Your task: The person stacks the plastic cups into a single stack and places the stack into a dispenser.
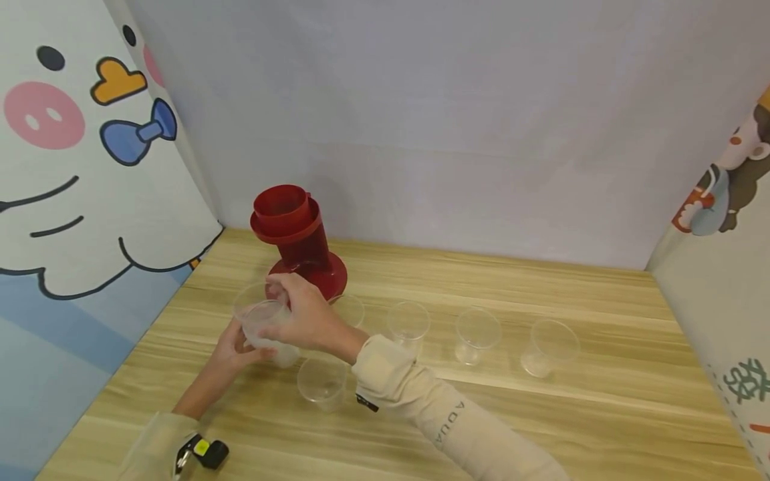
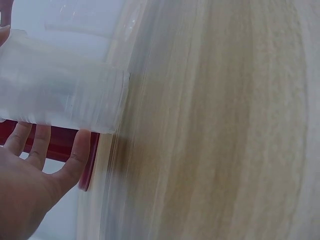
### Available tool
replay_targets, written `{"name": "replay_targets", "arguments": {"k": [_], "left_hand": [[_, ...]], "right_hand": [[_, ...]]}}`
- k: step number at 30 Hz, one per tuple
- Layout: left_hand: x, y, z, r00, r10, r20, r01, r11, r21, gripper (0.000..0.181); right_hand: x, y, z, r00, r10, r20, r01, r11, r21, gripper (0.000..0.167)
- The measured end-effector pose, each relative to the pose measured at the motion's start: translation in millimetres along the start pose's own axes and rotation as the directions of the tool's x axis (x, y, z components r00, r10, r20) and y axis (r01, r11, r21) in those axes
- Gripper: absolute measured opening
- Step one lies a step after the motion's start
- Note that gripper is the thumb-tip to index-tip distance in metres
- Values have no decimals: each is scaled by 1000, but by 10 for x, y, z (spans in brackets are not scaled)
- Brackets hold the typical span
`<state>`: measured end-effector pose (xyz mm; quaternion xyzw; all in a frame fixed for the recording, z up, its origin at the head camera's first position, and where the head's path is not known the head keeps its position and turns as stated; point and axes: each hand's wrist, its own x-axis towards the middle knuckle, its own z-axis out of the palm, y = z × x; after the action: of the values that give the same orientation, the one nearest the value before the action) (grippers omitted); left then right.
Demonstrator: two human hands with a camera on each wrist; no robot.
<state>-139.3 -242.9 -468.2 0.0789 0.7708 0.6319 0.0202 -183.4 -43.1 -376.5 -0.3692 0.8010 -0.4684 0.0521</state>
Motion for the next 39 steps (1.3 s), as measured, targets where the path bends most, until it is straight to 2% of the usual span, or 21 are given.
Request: {"name": "replay_targets", "arguments": {"k": [11,18,23,31,39], "left_hand": [[-21,-14,-24,1000,20,-11,-20,1000,-3,75],[-21,-2,-31,999,36,1,-36,999,-8,74],[-19,-6,-33,999,44,19,-44,999,-23,74],[-28,-23,-52,999,46,12,-46,999,-22,72],[-27,-12,-50,1000,21,3,-21,1000,-14,74]], "right_hand": [[-16,41,32,999,2,45,1,997,-82,68],[-37,87,54,997,3,72,2,997,-72,62],[-53,98,67,997,-20,69,23,998,-51,54],[-58,100,85,997,-58,58,59,998,-27,50],[-107,32,-29,998,-54,23,54,998,-27,51]]}}
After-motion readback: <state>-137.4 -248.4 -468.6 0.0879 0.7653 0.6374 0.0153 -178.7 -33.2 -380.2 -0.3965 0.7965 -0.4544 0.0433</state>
